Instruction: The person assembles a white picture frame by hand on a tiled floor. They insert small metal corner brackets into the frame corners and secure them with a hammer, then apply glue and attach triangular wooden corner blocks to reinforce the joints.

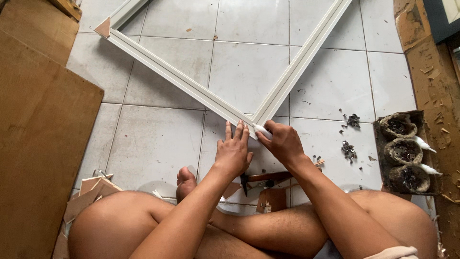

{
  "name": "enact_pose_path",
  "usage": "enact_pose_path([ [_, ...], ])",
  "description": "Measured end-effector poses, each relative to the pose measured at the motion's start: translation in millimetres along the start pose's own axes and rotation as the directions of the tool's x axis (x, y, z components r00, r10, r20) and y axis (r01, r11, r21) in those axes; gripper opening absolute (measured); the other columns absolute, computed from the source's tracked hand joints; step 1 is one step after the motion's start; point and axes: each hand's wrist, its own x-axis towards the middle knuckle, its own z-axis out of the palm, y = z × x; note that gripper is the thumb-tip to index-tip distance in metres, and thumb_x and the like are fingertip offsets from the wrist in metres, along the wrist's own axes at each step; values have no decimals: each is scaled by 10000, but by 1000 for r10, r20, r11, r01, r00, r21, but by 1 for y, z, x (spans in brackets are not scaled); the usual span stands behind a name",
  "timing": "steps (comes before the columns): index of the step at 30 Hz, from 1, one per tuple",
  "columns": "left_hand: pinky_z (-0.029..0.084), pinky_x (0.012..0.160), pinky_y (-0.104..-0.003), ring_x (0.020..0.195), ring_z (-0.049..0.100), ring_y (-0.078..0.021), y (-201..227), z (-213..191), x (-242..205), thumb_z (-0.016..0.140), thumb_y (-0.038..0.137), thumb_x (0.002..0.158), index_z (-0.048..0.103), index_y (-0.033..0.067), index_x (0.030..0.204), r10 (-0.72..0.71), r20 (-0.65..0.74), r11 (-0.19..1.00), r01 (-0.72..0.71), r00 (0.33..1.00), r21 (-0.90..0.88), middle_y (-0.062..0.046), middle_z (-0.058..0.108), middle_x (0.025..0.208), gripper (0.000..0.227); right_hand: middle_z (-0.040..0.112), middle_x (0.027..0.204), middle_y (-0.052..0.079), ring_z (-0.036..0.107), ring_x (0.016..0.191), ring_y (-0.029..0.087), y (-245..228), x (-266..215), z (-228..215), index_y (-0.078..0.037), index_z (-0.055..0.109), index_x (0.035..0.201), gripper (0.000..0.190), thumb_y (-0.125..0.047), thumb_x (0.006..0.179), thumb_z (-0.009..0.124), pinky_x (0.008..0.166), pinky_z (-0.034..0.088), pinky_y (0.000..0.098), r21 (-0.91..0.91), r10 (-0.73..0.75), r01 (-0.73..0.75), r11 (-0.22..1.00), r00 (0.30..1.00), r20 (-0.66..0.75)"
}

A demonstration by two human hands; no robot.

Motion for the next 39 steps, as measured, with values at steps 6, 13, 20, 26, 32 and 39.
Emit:
enact_pose_path([
  [6,543,878,-634,1495,244,-537,-1,5,2,705,371,865,357,19,1539,4,2,1000,-4,1000,6,-206,337,1604,836,696,706,199,734,713,387,6,4,9,-86,659,905,333,-413,964,682,670,572,498,8,29,-29,1000,1000,0],
  [13,559,857,-628,1484,275,-529,1,1,0,727,381,845,383,17,1527,9,-18,1000,-8,1000,29,-210,367,1584,846,686,722,243,727,730,429,1,4,3,-71,648,902,337,-400,958,687,657,549,532,51,20,-21,998,1000,7],
  [20,547,870,-634,1501,235,-530,-3,8,2,704,382,863,350,25,1542,2,8,1000,-2,1000,4,-198,321,1610,844,672,632,180,727,651,368,-9,-5,-3,-110,641,820,294,-373,924,722,641,571,480,39,50,-50,998,999,8],
  [26,548,870,-630,1506,229,-524,-2,6,2,703,393,867,344,26,1544,-4,13,1000,4,1000,5,-191,313,1614,849,666,618,192,723,633,373,-13,-6,-7,-103,652,816,269,-341,913,732,628,565,484,60,45,-46,997,999,21],
  [32,551,863,-626,1506,235,-519,-2,6,1,706,399,867,353,33,1541,-6,10,1000,5,1000,10,-186,318,1613,845,668,613,198,724,628,375,-17,-8,-11,-96,654,811,267,-330,912,732,628,566,488,54,19,-21,998,999,47],
  [39,547,876,-631,1516,213,-514,-4,11,3,697,401,876,342,35,1547,-12,27,1000,12,1000,-7,-179,302,1625,843,645,603,213,709,631,409,-15,-13,-13,-92,638,818,261,-324,895,730,615,546,506,32,-20,18,999,998,67],
])
